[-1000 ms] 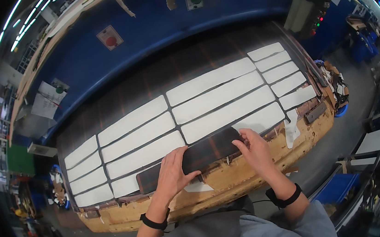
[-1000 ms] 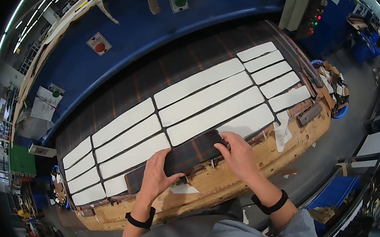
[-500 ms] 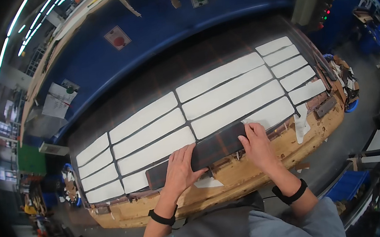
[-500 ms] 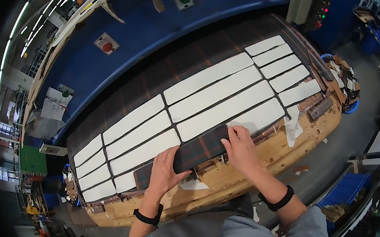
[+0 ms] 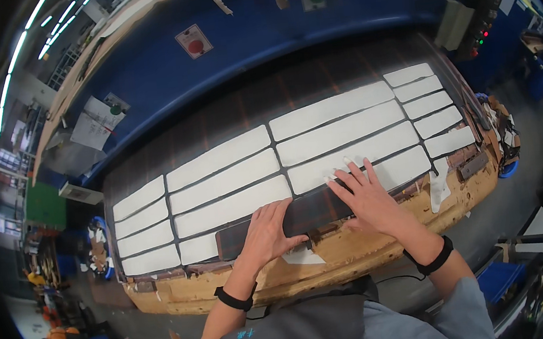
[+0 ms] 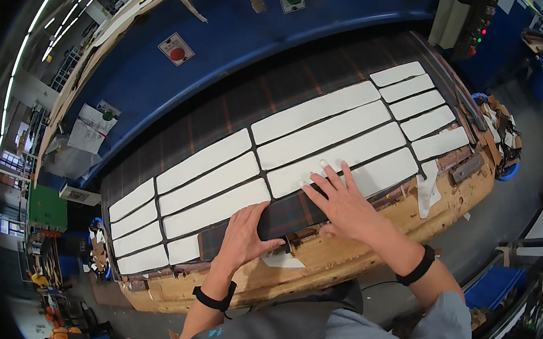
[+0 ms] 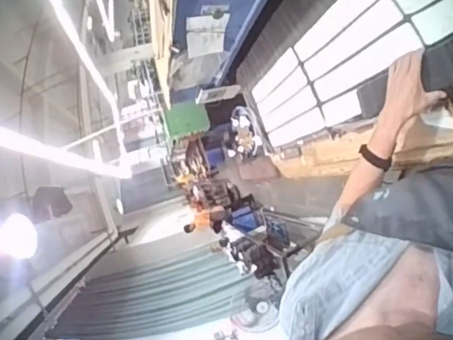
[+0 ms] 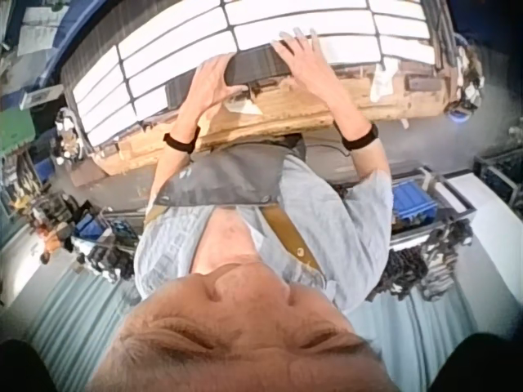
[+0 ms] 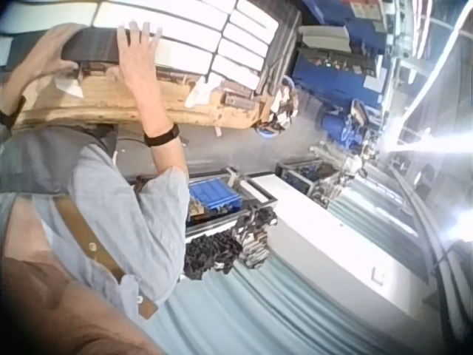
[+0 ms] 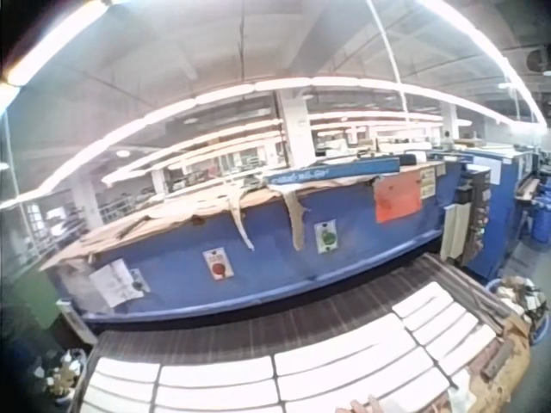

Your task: The person aligns and stacks rectangular plaid fabric pieces on a wooden workbench. They handle the fabric strips one by one, peeling off white backing paper and arranging them into a neat pile. The person occasionally moves the stack to a nearby table before returning to the workbench to continue the assembly process.

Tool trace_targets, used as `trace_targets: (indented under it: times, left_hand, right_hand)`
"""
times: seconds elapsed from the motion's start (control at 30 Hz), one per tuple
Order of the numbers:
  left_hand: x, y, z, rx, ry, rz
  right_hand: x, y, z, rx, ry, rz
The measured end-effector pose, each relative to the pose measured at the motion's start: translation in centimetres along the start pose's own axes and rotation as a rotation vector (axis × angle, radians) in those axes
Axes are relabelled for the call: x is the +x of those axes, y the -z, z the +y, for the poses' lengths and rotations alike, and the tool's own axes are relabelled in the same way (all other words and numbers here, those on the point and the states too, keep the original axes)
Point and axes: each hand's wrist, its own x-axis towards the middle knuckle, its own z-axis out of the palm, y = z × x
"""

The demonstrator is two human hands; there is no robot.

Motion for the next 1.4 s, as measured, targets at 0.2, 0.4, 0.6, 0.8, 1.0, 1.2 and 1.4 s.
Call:
trace_targets:
  times: [0.2,0.4,0.6,0.8,1.0,1.2,1.4]
  left_hand:
    - [0.9,0.2,0.2,0.004,0.062,-0.053]
    - [-0.5,-0.2,0.2,0.066,-0.033,0.098]
    - [-0.8,-0.2,-0.6,0.054,0.03,-0.017]
    - [-1.0,0.7,-0.1,-0.015,-0.018,0.079]
    - [-4.7,4.3,-2.3,-0.212,0.28,0.465]
    - [-11.6,2.8,-7.4,-0.436,0.726,0.619]
    - [-13.2,2.1,-7.2,-0.779,0.874,0.5]
  right_hand:
    - [1.8,-0.7,2.4,0.117,0.014,-0.119]
    - [0.5,-0.6,1.5,0.091,0.001,-0.02]
    - [0.4,-1.9,3.0,0.135,0.018,-0.059]
    - [0.6,-0.4,2.9,0.102,-0.023,-0.113]
    - [-2.4,0.3,2.7,0.403,-0.374,0.201]
    - [-3.6,-1.7,2.3,0.505,-0.604,0.216]
    - [-1.7,-1.4,0.8,0.509,-0.688,0.117]
